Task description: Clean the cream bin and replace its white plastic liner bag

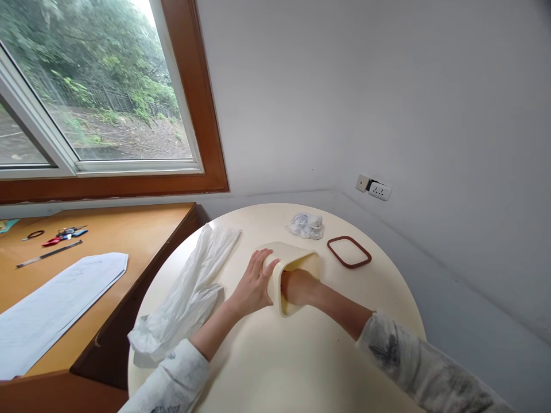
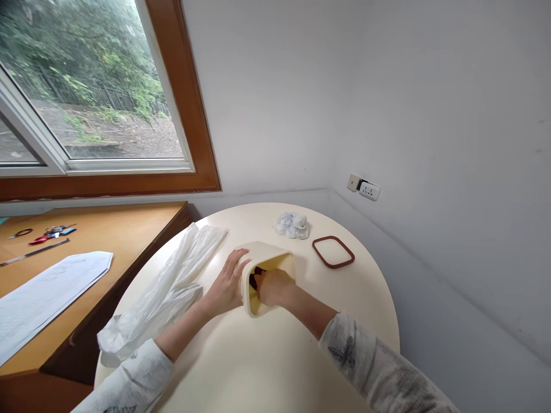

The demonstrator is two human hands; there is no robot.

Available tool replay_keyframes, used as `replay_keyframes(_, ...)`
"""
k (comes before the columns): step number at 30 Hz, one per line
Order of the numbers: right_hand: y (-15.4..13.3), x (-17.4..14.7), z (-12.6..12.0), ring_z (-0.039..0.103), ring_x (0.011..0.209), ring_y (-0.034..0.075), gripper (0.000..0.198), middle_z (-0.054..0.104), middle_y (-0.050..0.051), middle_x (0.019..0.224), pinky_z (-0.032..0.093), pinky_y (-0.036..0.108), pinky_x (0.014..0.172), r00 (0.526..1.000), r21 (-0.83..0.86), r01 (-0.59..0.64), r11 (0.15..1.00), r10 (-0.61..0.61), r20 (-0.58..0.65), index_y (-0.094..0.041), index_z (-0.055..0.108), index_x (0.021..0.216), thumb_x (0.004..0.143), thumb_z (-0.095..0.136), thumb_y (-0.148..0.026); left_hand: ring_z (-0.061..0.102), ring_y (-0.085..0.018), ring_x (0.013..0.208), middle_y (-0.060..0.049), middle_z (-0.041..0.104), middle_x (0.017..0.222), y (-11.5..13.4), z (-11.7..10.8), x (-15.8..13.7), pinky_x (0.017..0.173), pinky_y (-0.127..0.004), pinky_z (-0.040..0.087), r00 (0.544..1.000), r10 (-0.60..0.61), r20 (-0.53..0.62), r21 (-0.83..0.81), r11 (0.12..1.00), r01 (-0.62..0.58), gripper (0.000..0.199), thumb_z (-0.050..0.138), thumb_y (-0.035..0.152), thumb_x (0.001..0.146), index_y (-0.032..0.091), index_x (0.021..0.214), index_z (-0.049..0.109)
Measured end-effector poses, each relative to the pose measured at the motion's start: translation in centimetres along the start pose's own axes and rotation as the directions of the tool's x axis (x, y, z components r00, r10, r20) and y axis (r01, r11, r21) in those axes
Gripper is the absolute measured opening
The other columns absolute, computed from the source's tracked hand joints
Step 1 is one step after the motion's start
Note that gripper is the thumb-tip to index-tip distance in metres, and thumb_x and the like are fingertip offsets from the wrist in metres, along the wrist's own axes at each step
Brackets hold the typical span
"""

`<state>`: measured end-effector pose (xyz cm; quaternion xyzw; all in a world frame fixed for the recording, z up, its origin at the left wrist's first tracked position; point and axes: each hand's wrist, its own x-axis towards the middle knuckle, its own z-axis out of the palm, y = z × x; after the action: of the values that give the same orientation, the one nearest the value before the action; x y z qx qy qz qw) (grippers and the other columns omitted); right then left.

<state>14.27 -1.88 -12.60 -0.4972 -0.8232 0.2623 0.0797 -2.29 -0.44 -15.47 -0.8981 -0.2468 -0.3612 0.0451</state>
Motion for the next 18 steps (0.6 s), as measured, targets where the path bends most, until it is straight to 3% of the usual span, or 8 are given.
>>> replay_keyframes(2,0.3,-1.4,-0.4,0.061,0.087,0.026,0.028,0.065,0.012,0.098,0.044,0.037,0.076,1.0,-0.078,-0.015,0.997,0.017,0.025,-0.015,0.061,0.102,0.076,0.051,-0.01,0.026,-0.037,0.127,-0.02,0.027,0.134,-0.1,-0.3,0.2,0.099,-0.059,0.026,0.999,-0.033,0.004,-0.034,0.999,0.033,0.091,0.068,0.023,0.065,0.022,0.137,0.012)
replay_keyframes(5,0.2,-4.4,-1.2,0.06,0.092,0.023,0.038,0.062,0.009,0.112,0.045,0.035,0.078,0.999,-0.126,0.031,0.991,-0.03,0.01,-0.019,0.055,0.115,0.082,0.038,-0.012,0.025,-0.036,0.127,-0.02,0.026,0.135,-0.2,-0.5,0.5,0.1,-0.056,0.029,0.996,-0.085,0.017,-0.108,0.99,0.087,0.094,0.071,0.024,0.064,0.022,0.137,0.012)
replay_keyframes(10,-0.3,-8.0,-1.6,0.05,0.11,0.019,0.044,0.054,0.004,0.125,0.034,0.034,0.097,0.965,-0.133,0.178,0.975,-0.199,-0.172,-0.021,0.045,0.127,0.084,0.034,-0.014,0.028,-0.034,0.126,-0.017,0.027,0.134,-0.5,-1.4,1.4,0.099,-0.05,0.035,0.98,-0.19,0.052,-0.257,0.946,0.197,0.103,0.076,0.038,0.056,0.023,0.136,0.014)
replay_keyframes(13,-0.1,-8.0,-0.7,0.051,0.104,0.019,0.043,0.06,0.006,0.113,0.033,0.035,0.097,0.922,-0.188,0.223,0.956,-0.27,-0.279,-0.017,0.047,0.123,0.08,0.041,-0.012,0.03,-0.032,0.125,-0.015,0.031,0.134,-0.6,-2.3,2.1,0.098,-0.048,0.037,0.972,-0.202,0.121,-0.331,0.915,0.231,0.104,0.077,0.041,0.054,0.024,0.136,0.016)
replay_keyframes(18,0.6,-6.1,0.7,0.058,0.085,0.018,0.035,0.065,0.007,0.096,0.043,0.03,0.079,0.899,-0.216,0.182,0.959,-0.251,-0.359,-0.017,0.051,0.116,0.083,0.039,-0.011,0.028,-0.031,0.129,-0.013,0.025,0.141,-0.6,-2.6,1.7,0.103,-0.049,0.032,0.932,-0.317,0.176,-0.332,0.872,0.36,0.103,0.075,0.034,0.059,0.027,0.139,0.01)
